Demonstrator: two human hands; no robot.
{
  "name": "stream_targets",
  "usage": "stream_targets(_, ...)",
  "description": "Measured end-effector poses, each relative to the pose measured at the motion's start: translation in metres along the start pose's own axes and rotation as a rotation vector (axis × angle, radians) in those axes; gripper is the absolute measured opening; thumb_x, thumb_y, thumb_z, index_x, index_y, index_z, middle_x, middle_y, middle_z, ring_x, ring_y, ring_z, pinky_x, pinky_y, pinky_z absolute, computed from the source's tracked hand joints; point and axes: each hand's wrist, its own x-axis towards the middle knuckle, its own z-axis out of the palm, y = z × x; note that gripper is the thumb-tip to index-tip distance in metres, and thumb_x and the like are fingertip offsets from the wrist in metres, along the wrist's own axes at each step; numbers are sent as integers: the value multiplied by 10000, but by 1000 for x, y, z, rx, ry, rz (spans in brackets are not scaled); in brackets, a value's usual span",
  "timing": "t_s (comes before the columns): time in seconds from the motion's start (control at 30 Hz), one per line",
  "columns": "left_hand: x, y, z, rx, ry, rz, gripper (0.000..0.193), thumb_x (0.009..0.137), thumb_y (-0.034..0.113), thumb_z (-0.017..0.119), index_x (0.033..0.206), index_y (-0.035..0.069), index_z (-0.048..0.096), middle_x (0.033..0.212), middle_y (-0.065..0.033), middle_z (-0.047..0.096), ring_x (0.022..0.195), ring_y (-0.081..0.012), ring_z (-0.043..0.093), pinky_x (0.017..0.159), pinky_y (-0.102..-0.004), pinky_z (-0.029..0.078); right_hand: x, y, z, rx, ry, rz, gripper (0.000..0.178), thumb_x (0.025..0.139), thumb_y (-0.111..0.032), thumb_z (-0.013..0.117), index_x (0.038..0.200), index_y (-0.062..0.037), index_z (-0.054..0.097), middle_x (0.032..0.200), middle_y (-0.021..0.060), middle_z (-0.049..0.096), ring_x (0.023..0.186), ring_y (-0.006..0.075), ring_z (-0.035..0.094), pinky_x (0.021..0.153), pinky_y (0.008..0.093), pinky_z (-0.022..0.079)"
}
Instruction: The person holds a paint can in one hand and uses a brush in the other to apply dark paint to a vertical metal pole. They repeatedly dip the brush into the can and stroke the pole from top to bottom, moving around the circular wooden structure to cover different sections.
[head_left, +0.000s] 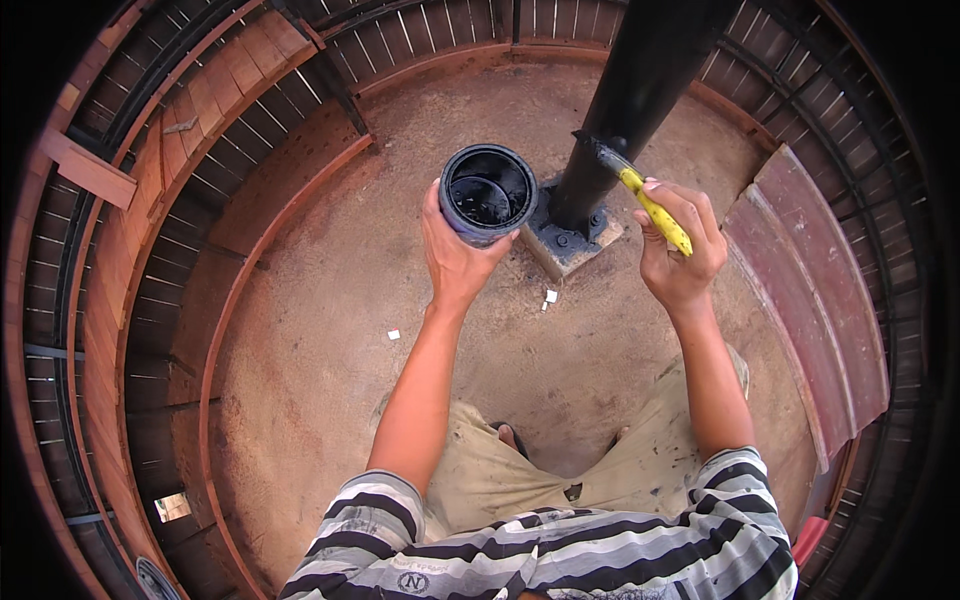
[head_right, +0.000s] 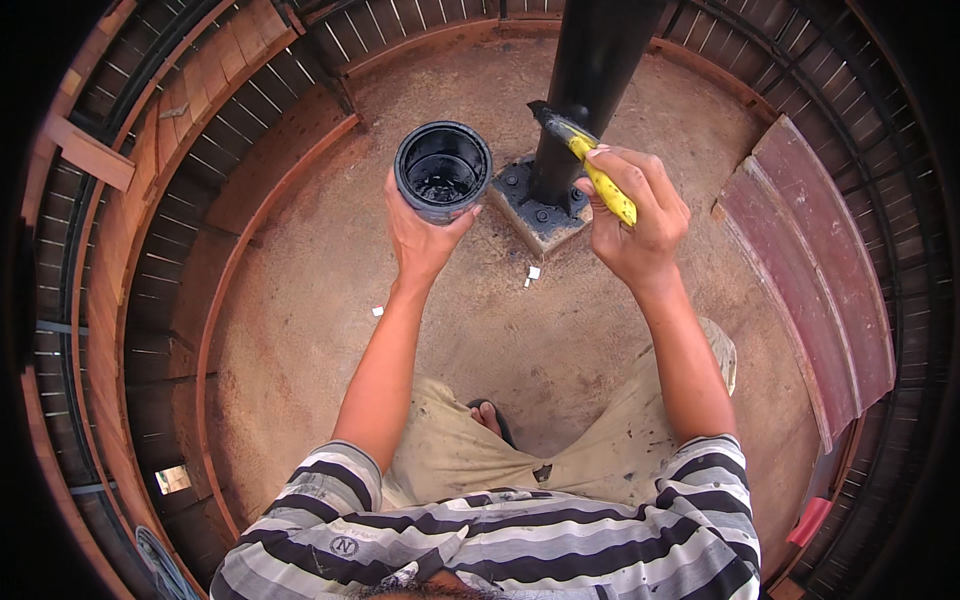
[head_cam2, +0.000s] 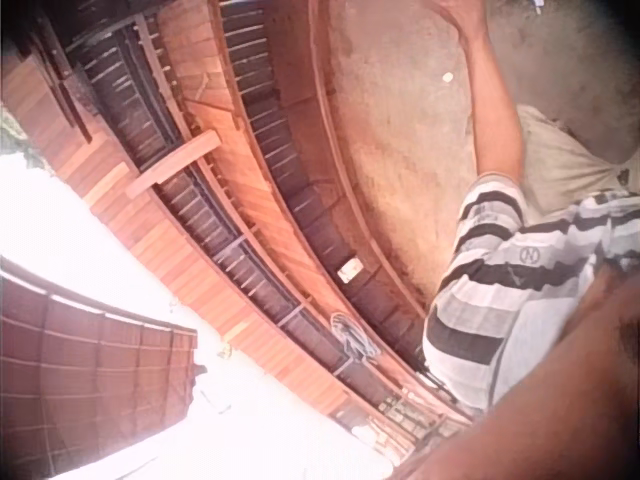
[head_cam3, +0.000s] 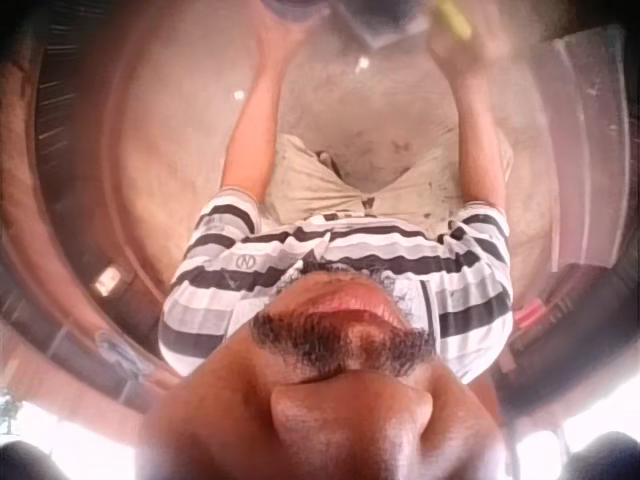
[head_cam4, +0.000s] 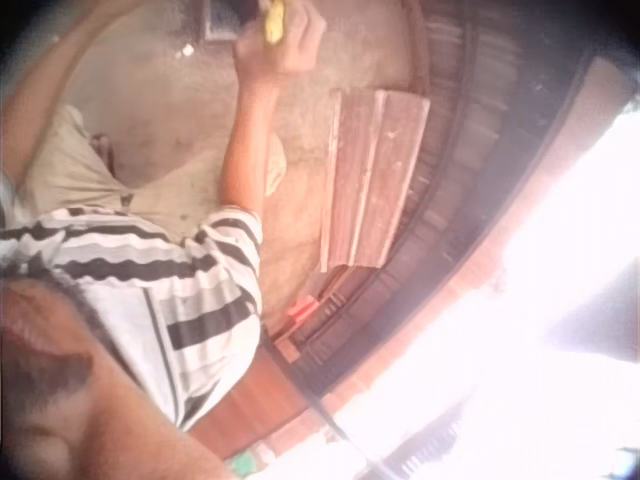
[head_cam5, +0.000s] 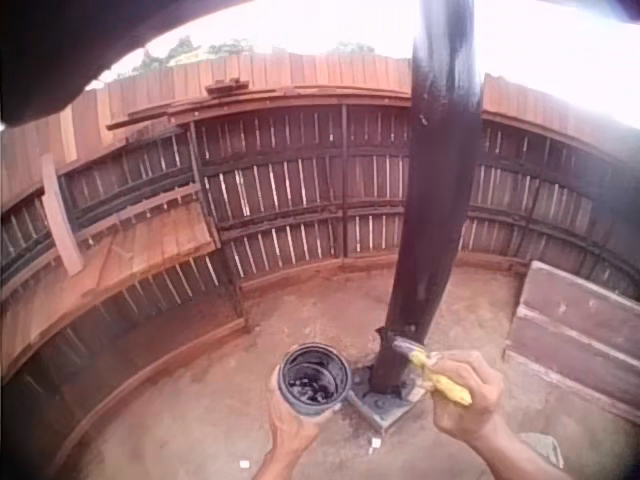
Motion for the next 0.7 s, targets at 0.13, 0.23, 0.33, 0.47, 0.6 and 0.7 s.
stream_targets(0.13, -9, 5, 23, -75, -104, 133, 1252, 636, 231, 1029, 1639, 30, 308, 1561, -265, 481, 1458, -454, 495, 1226, -533, 415, 0, -14, -15, 254, 95, 163, 251, 951, -83, 867, 1174, -9, 779, 1072, 118, 785, 1011, 226, 772, 868, 315, 602)
stream_targets(0.23, -21, 4, 39, -55, -205, 134, 1298, 599, 200, 1042, 1648, 26, 296, 1600, -258, 462, 1478, -464, 484, 1245, -528, 416, -7, -17, -27, 512, 162, 436, 234, 978, -107, 855, 1166, 10, 778, 1077, 107, 789, 1004, 179, 749, 876, 290, 579)
stream_targets(0.33, -28, 8, 54, -47, -275, 185, 1324, 582, 194, 1054, 1654, 49, 291, 1630, -242, 454, 1495, -462, 479, 1266, -533, 413, -24, -13, -37, 457, -29, 679, 222, 973, -113, 861, 1144, 8, 785, 1104, 115, 790, 996, 174, 747, 868, 287, 577)
stream_targets(0.47, -33, 16, 60, -44, -330, 238, 1340, 577, 210, 1075, 1657, 79, 292, 1630, -236, 463, 1520, -453, 466, 1269, -536, 416, -34, -3, -32, 225, -237, 392, 222, 930, -109, 887, 1104, -1, 801, 1047, 133, 814, 915, 201, 757, 808, 291, 583)
stream_targets(0.6, -41, 13, 61, -52, -384, 319, 1320, 581, 197, 1072, 1652, 72, 309, 1624, -246, 471, 1520, -468, 471, 1265, -543, 421, -38, 2, -18, 190, -407, 259, 272, 825, -44, 895, 1084, -60, 814, 1053, 90, 825, 915, 264, 750, 790, 357, 597)
stream_targets(0.7, -44, 15, 61, -89, -435, 349, 1283, 589, 192, 1063, 1638, 58, 338, 1614, -242, 485, 1519, -469, 477, 1269, -548, 419, -46, 8, -11, 154, -612, 318, 342, 758, -7, 871, 1085, -97, 820, 1038, 68, 815, 925, 288, 737, 793, 393, 595)
